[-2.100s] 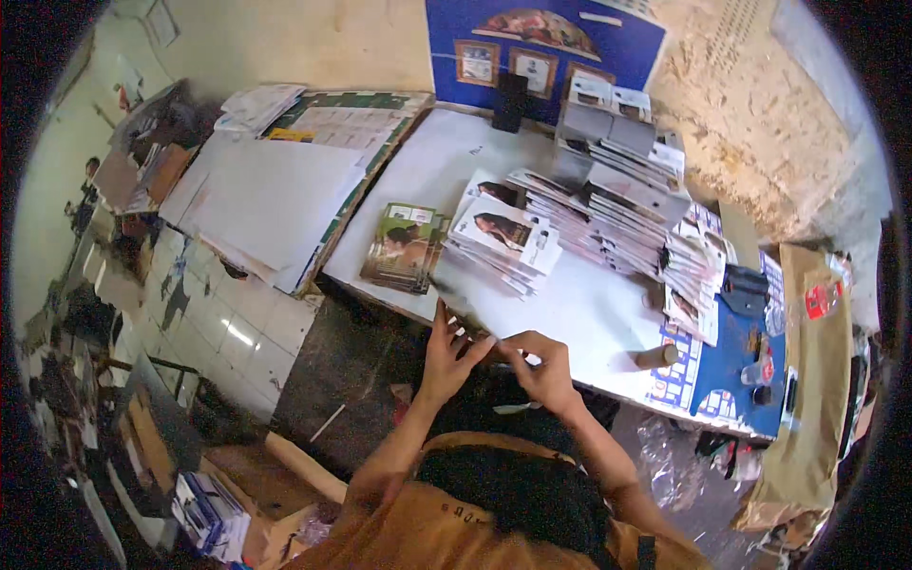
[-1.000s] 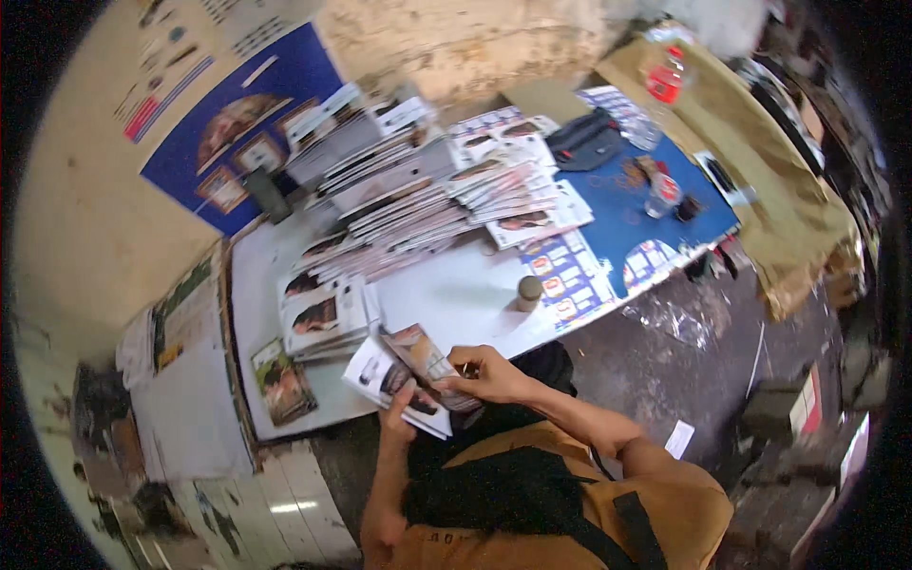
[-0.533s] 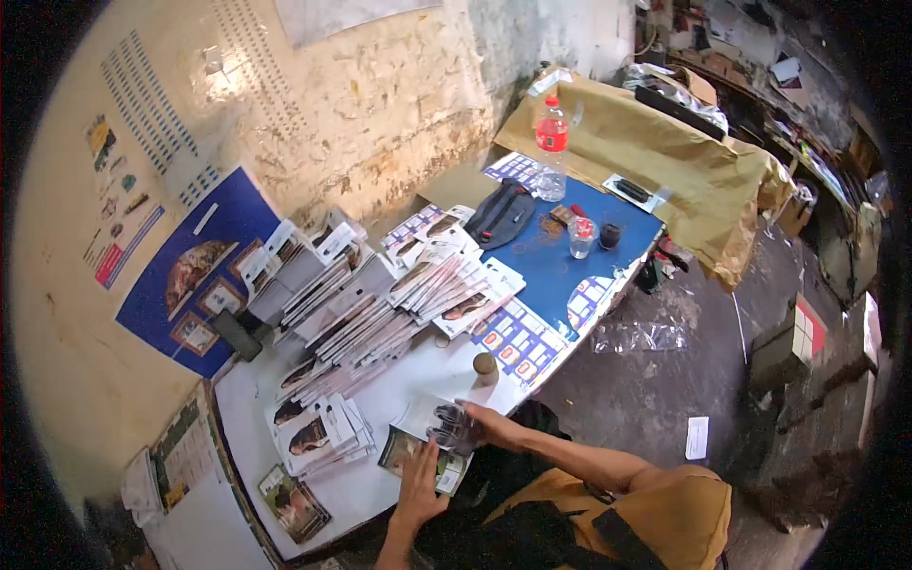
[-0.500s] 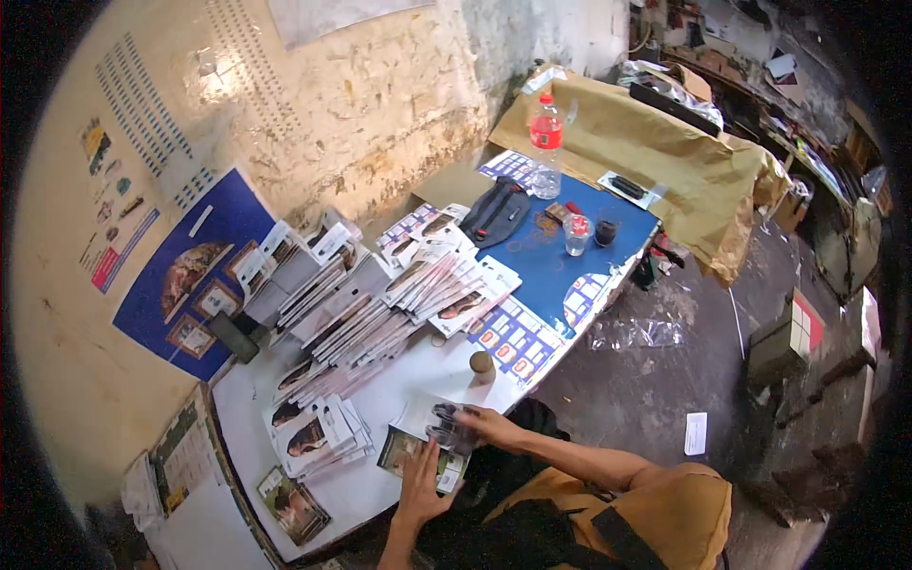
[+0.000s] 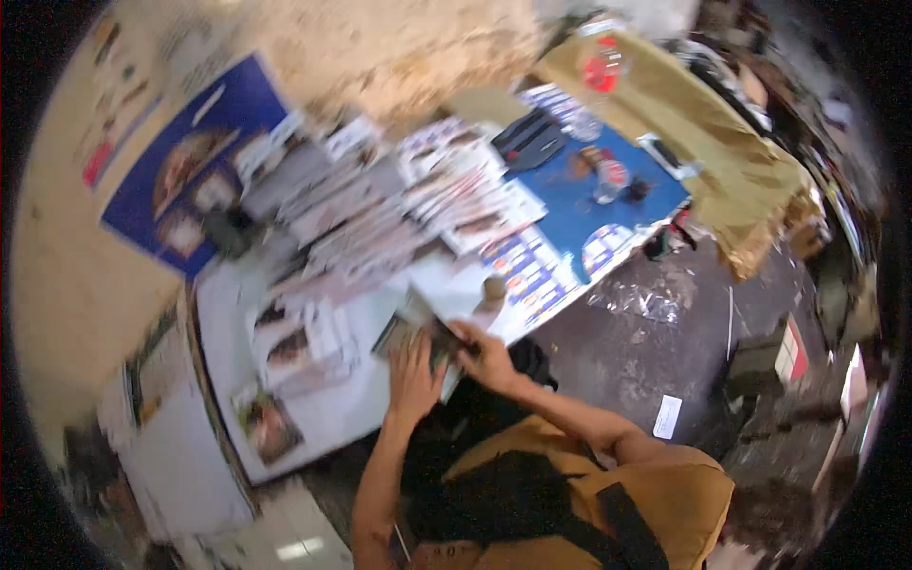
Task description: The person picks up paper leaflets one at a time from a stack, folds them, and applies a circular adhesive seal to the open edge. The person then places each sealed leaflet onto a separate pile on the table.
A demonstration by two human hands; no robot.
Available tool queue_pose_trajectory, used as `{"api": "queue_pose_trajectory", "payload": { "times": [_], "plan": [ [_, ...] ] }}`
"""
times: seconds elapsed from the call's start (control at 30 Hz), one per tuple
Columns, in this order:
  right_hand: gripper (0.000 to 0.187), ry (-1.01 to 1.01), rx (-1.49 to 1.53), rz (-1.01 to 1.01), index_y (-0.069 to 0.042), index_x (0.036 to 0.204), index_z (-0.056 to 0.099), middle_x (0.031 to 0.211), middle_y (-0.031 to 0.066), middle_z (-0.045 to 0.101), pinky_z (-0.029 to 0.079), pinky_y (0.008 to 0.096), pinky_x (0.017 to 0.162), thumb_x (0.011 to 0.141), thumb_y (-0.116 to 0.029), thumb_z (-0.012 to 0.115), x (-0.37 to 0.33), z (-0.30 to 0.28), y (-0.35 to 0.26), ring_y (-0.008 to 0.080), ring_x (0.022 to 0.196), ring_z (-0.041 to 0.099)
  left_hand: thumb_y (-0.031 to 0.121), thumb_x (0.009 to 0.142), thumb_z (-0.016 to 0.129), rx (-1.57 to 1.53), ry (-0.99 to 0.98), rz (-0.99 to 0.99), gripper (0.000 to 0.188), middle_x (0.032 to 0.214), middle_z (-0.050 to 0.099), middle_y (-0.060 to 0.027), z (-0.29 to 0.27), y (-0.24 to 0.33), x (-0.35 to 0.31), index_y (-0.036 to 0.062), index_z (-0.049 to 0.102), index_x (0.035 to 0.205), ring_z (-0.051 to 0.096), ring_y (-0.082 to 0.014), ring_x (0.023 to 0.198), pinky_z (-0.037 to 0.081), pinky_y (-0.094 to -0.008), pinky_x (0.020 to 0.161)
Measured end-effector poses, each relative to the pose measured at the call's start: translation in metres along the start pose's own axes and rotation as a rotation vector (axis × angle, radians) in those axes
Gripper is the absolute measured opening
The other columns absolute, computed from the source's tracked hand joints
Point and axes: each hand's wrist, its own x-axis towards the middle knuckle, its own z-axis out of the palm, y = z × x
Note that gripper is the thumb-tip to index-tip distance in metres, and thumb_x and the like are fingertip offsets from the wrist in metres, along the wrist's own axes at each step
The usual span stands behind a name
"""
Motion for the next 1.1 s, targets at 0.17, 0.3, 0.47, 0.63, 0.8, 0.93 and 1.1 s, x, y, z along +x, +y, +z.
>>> {"api": "queue_pose_trajectory", "payload": {
  "times": [0.17, 0.3, 0.47, 0.63, 0.8, 0.93, 1.1],
  "plan": [
    [0.062, -0.008, -0.202, -0.295, -0.007, 0.136, 0.057, 0.120, 0.0198, 0.064, 0.050, 0.0425, 0.092, 0.077, 0.003, 0.070, 0.008, 0.006, -0.012, 0.0388, 0.107, 0.062, 0.028, 0.098, 0.053, -0.005, 0.011, 0.018, 0.052, 0.147, 0.049, -0.0187, -0.008, -0.016, 0.011, -0.0006, 0.048, 0.142, 0.038, -0.0376, 0.142, 0.021, -0.0624, 0.118],
    [0.073, -0.072, -0.395, -0.288, -0.013, 0.143, 0.054, 0.136, 0.0236, 0.055, 0.044, 0.0485, 0.100, 0.073, 0.001, 0.071, -0.005, 0.010, -0.008, 0.0429, 0.120, 0.055, 0.027, 0.096, 0.058, 0.140, 0.064, -0.063, 0.055, 0.148, 0.047, -0.0193, -0.006, -0.011, -0.014, -0.0007, 0.047, 0.143, 0.037, -0.0393, 0.142, 0.023, -0.0588, 0.119],
    [0.073, -0.179, -0.646, -0.376, -0.025, 0.144, 0.055, 0.155, 0.0255, 0.037, 0.035, 0.0519, 0.111, 0.076, -0.003, 0.067, -0.007, 0.015, -0.007, 0.0450, 0.139, 0.040, 0.020, 0.091, 0.065, 0.134, 0.157, -0.359, 0.057, 0.149, 0.043, -0.0204, -0.005, -0.011, -0.047, -0.0030, 0.047, 0.140, 0.036, -0.0415, 0.141, 0.027, -0.0561, 0.117],
    [0.070, -0.359, -0.709, -0.439, -0.026, 0.149, 0.049, 0.161, 0.0255, 0.027, 0.030, 0.0546, 0.115, 0.083, -0.015, 0.068, -0.007, 0.025, -0.014, 0.0453, 0.145, 0.033, 0.017, 0.095, 0.060, 0.109, 0.292, -0.311, 0.048, 0.150, 0.047, -0.0147, 0.002, -0.020, -0.049, 0.0008, 0.051, 0.139, 0.043, -0.0374, 0.140, 0.034, -0.0516, 0.115],
    [0.086, -0.412, -0.730, -0.366, -0.023, 0.153, 0.043, 0.163, 0.0246, 0.020, 0.025, 0.0606, 0.116, 0.081, -0.058, 0.074, -0.005, 0.027, -0.026, 0.0453, 0.149, 0.025, 0.017, 0.097, 0.058, 0.063, 0.280, -0.312, 0.050, 0.147, 0.049, -0.0195, -0.009, -0.029, -0.058, -0.0004, 0.047, 0.143, 0.044, -0.0399, 0.138, 0.037, -0.0495, 0.113],
    [0.095, -0.459, -0.752, -0.369, -0.023, 0.154, 0.042, 0.165, 0.0237, 0.018, 0.024, 0.0627, 0.116, 0.075, -0.065, 0.075, -0.008, 0.031, -0.028, 0.0448, 0.150, 0.022, 0.017, 0.098, 0.056, 0.070, 0.290, -0.343, 0.053, 0.147, 0.052, -0.0177, -0.009, -0.028, -0.058, -0.0013, 0.043, 0.147, 0.044, -0.0369, 0.139, 0.039, -0.0469, 0.112],
    [0.094, -0.464, -0.800, -0.411, -0.023, 0.153, 0.043, 0.165, 0.0223, 0.019, 0.023, 0.0642, 0.115, 0.076, -0.067, 0.072, -0.010, 0.037, -0.032, 0.0445, 0.150, 0.023, 0.019, 0.098, 0.055, 0.118, 0.297, -0.328, 0.055, 0.145, 0.054, -0.0169, -0.007, -0.028, -0.059, -0.0015, 0.042, 0.148, 0.043, -0.0360, 0.140, 0.038, -0.0460, 0.113]
  ]
}}
